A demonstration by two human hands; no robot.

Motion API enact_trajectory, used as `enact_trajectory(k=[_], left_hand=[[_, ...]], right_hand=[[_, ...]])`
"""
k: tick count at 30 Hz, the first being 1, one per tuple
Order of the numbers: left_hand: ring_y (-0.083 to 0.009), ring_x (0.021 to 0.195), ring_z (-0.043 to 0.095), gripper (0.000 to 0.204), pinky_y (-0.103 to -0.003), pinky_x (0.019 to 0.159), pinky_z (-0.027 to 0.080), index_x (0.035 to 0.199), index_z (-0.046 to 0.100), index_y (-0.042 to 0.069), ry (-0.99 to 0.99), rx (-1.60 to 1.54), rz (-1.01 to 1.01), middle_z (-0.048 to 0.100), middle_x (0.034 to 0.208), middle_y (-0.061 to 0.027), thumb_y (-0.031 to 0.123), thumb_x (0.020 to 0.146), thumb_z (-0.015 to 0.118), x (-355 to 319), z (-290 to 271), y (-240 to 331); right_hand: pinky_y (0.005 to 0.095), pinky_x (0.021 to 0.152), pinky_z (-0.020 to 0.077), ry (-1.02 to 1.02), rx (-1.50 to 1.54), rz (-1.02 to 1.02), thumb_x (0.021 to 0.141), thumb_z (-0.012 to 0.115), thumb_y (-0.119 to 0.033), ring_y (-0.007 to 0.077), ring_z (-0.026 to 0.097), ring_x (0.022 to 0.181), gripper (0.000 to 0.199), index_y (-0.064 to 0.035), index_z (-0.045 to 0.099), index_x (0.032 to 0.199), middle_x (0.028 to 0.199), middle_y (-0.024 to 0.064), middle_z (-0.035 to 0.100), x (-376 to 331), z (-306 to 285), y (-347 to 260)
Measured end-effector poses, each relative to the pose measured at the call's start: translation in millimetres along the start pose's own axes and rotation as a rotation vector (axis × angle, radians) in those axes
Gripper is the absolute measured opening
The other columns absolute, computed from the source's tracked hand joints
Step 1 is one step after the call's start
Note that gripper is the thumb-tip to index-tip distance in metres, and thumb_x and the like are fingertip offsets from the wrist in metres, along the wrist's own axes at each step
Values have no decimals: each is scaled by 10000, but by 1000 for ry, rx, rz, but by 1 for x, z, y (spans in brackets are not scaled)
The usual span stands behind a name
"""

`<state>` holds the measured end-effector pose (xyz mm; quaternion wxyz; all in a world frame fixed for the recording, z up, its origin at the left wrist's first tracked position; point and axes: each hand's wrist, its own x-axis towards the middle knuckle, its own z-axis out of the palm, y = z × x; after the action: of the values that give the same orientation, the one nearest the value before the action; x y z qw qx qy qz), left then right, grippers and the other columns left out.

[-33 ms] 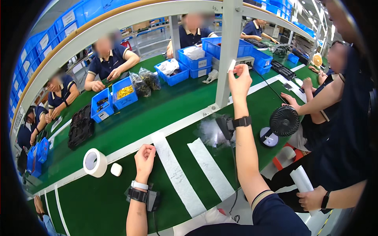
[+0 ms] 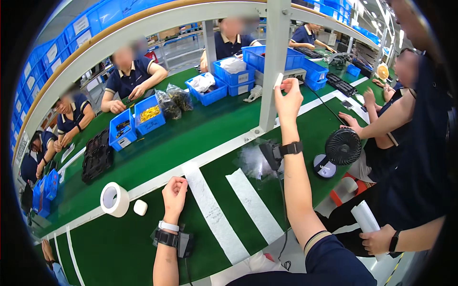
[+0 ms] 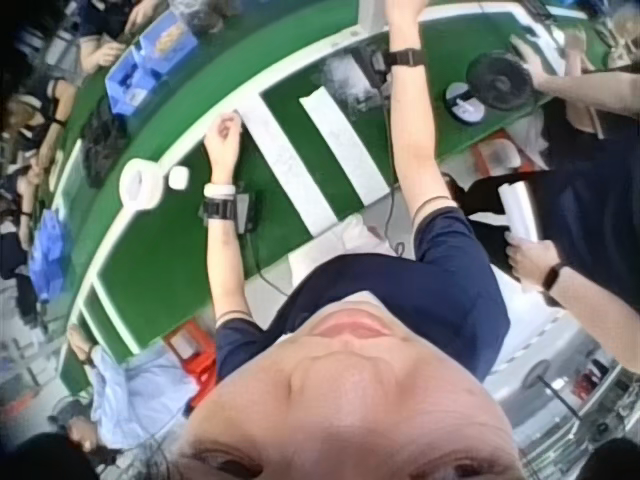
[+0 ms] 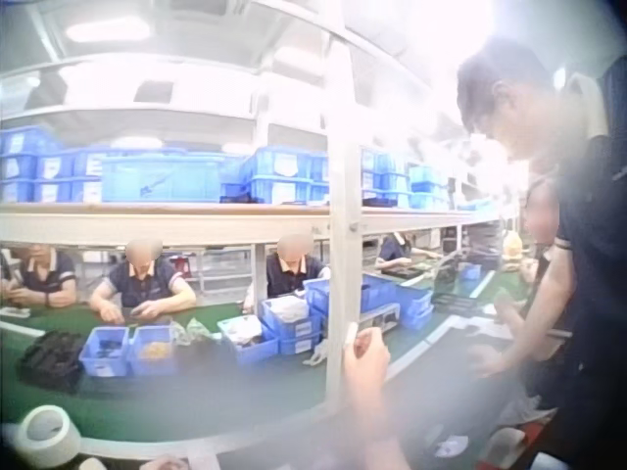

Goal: Applying adhesive tape to electronic components on a production assembly line.

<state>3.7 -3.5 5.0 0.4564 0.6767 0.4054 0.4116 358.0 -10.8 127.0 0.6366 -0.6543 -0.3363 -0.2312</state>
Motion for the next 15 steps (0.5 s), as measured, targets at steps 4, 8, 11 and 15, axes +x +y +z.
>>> enact_trajectory(k=[4,8,11,15], left_hand=[[-31,571,475,38,-161,514,370,817,548,10,4,37,-13,523,627,22,47,810,552,0,1,1],[-35,570,477,41,-164,514,373,810,543,8,31,27,23,524,628,20,49,809,549,0,1,1],[-36,572,478,40,-165,514,373,809,541,7,28,42,26,524,630,18,47,809,545,0,0,2],[-37,568,477,36,-165,511,371,809,542,8,16,40,15,526,632,16,44,811,543,1,1,0]], right_hand=[[386,662,442,-11,48,51,658,584,-71,287,572,703,220,-32,505,860,692,96,589,2,-7,-3],[378,715,429,10,43,21,669,590,-90,283,548,756,149,-38,559,805,745,110,574,3,-5,-1],[401,744,420,59,-201,-65,691,624,-143,301,530,840,197,-72,591,872,812,103,568,-3,2,0],[413,740,419,118,-225,-124,706,614,-135,298,536,843,226,-77,556,917,813,89,577,-6,2,1]])
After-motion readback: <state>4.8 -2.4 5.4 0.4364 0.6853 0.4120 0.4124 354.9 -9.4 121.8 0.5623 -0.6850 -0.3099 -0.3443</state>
